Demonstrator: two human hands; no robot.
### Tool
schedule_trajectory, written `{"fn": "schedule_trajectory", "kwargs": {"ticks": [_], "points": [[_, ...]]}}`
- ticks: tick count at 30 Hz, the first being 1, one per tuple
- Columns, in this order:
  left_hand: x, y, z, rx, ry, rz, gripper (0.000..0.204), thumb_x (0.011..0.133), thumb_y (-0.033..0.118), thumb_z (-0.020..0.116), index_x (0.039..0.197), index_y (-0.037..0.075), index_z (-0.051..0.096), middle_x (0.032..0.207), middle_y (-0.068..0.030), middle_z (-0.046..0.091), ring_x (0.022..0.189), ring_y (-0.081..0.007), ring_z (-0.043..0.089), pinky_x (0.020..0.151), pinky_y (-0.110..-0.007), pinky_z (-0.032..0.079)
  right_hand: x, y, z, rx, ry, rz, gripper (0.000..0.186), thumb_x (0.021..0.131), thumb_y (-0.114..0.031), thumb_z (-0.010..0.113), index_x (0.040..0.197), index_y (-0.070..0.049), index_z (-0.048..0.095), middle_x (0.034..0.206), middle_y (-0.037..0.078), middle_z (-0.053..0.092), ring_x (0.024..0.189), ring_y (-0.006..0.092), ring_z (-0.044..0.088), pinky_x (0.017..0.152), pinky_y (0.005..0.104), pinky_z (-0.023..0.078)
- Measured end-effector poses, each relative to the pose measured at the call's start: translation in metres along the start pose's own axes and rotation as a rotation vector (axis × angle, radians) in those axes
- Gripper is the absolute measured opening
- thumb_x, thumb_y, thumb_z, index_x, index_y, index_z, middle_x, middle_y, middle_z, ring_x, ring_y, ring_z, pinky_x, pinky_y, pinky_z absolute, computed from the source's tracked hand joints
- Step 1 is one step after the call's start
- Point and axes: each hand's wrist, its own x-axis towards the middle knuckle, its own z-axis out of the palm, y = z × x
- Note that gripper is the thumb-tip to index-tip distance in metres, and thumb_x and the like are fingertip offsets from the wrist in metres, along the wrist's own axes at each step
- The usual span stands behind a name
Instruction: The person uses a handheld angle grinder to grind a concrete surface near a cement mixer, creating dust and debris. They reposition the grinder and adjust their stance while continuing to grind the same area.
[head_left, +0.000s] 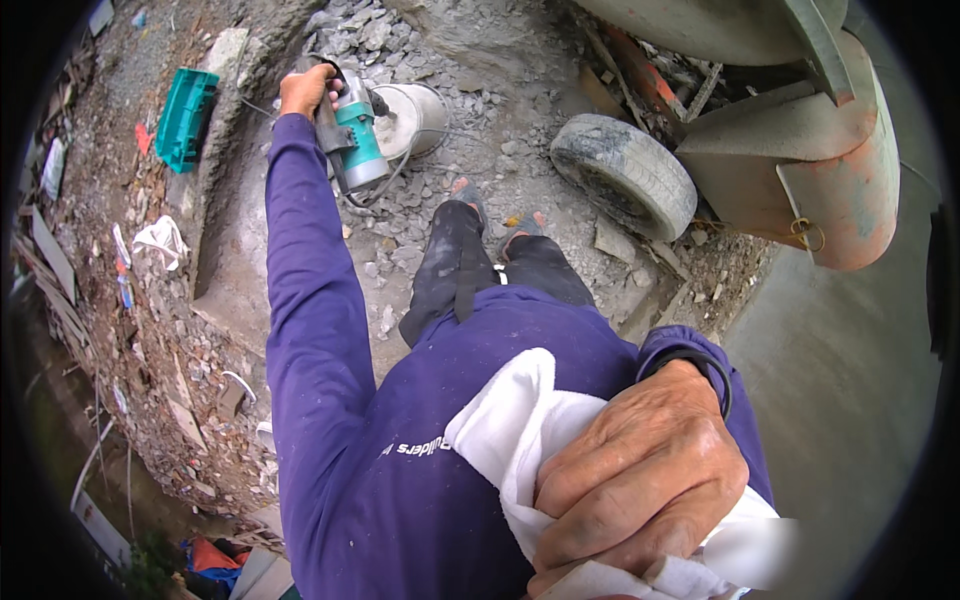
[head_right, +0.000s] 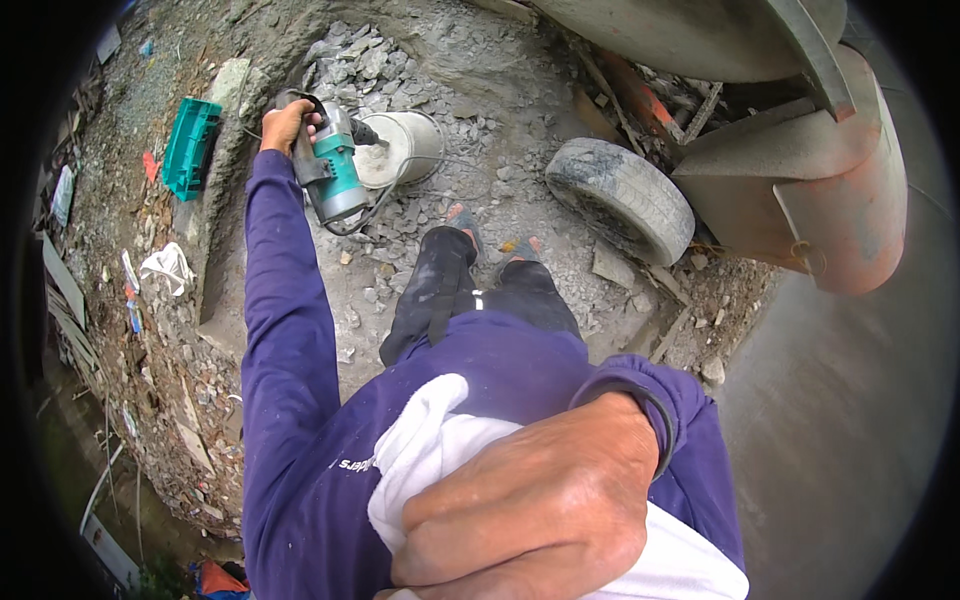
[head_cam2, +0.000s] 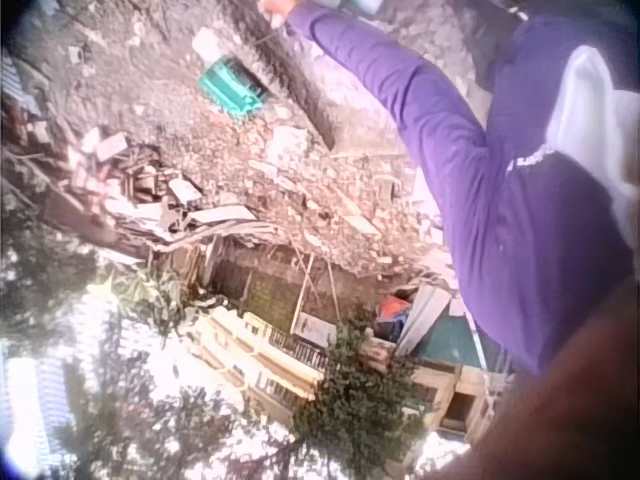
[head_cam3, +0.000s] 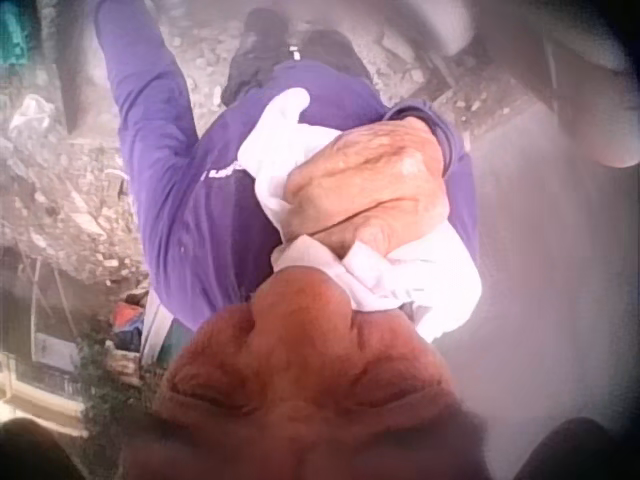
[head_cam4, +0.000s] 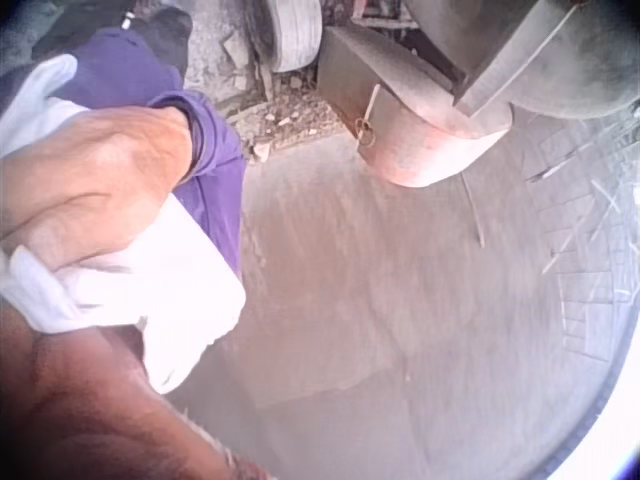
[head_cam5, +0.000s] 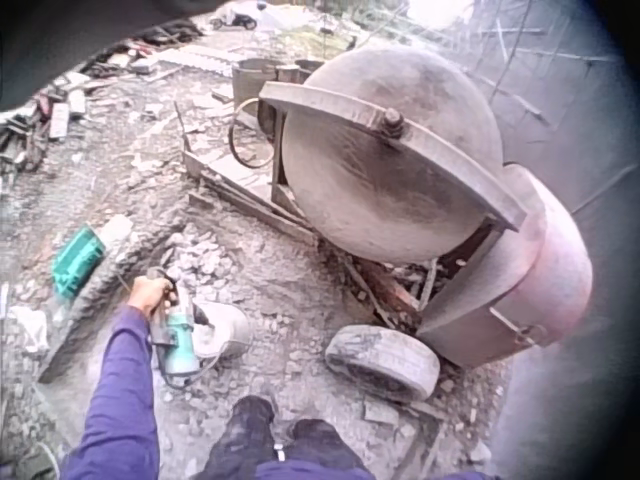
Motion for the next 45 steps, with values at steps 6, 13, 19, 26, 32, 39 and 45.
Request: {"fn": "schedule_trajectory", "kwargs": {"ticks": [6,13,19,26,32,39,45], "points": [[0.006,-0.011,-0.005,0.046,-0.051,0.011,0.023,0.086,0.015,0.068,0.087,-0.008,0.072,0.077,-0.0123,0.074,0.054,-0.0160,0.063,0.049,-0.032,0.054,-0.015,0.009,0.048,-0.227,0.198,-0.057,0.027,0.091,-0.008,0.061,0.104,0.015,0.068,0.093,0.028,0.067,0.070,0.0342,0.069,0.057,0.0405,0.056],[0.025,-0.006,-0.008,0.151,-0.138,0.039,0.022,0.088,0.018,0.068,0.090,-0.003,0.072,0.079,-0.0108,0.074,0.054,-0.0161,0.061,0.048,-0.032,0.053,-0.001,0.030,0.063,-0.361,-0.226,0.113,0.028,0.095,-0.012,0.063,0.115,0.008,0.067,0.099,0.018,0.065,0.082,0.0307,0.068,0.067,0.0381,0.056],[0.007,0.004,0.005,0.155,-0.223,0.053,0.022,0.086,0.015,0.069,0.088,-0.006,0.071,0.078,-0.0113,0.073,0.055,-0.0154,0.062,0.049,-0.032,0.053,-0.006,0.061,0.099,-0.053,0.191,0.174,0.019,0.095,-0.001,0.069,0.112,0.007,0.068,0.090,0.015,0.066,0.072,0.0300,0.065,0.059,0.0361,0.053],[0.015,-0.007,-0.008,0.187,-0.209,0.038,0.021,0.087,0.016,0.068,0.089,-0.004,0.071,0.078,-0.0099,0.073,0.056,-0.0154,0.062,0.050,-0.032,0.053,-0.016,0.040,0.113,0.338,0.657,-0.017,0.024,0.100,-0.004,0.064,0.098,0.018,0.071,0.084,0.024,0.071,0.064,0.0271,0.066,0.051,0.0352,0.050],[0.006,-0.012,-0.030,0.115,-0.104,0.041,0.021,0.088,0.017,0.068,0.089,-0.003,0.070,0.077,-0.0125,0.073,0.055,-0.0164,0.060,0.048,-0.033,0.051,-0.051,-0.037,0.065,0.325,0.526,0.045,0.021,0.096,-0.006,0.067,0.092,0.014,0.073,0.076,0.022,0.070,0.050,0.0228,0.062,0.043,0.0328,0.046],[0.071,-0.030,-0.001,0.117,-0.237,-0.015,0.024,0.093,0.026,0.067,0.096,0.002,0.068,0.079,-0.0121,0.072,0.056,-0.0190,0.059,0.051,-0.035,0.051,-0.106,-0.039,0.075,0.009,0.544,-0.218,0.021,0.087,-0.013,0.071,0.095,0.006,0.069,0.080,0.019,0.070,0.062,0.0316,0.068,0.052,0.0356,0.052],[0.084,-0.034,-0.002,0.127,-0.261,-0.024,0.022,0.092,0.024,0.063,0.095,0.002,0.065,0.076,-0.0110,0.068,0.056,-0.0195,0.058,0.050,-0.036,0.051,-0.125,-0.071,0.025,-0.446,-0.050,0.168,0.013,0.085,-0.012,0.066,0.086,-0.001,0.059,0.078,0.012,0.059,0.070,0.0300,0.064,0.057,0.0404,0.048]]}}
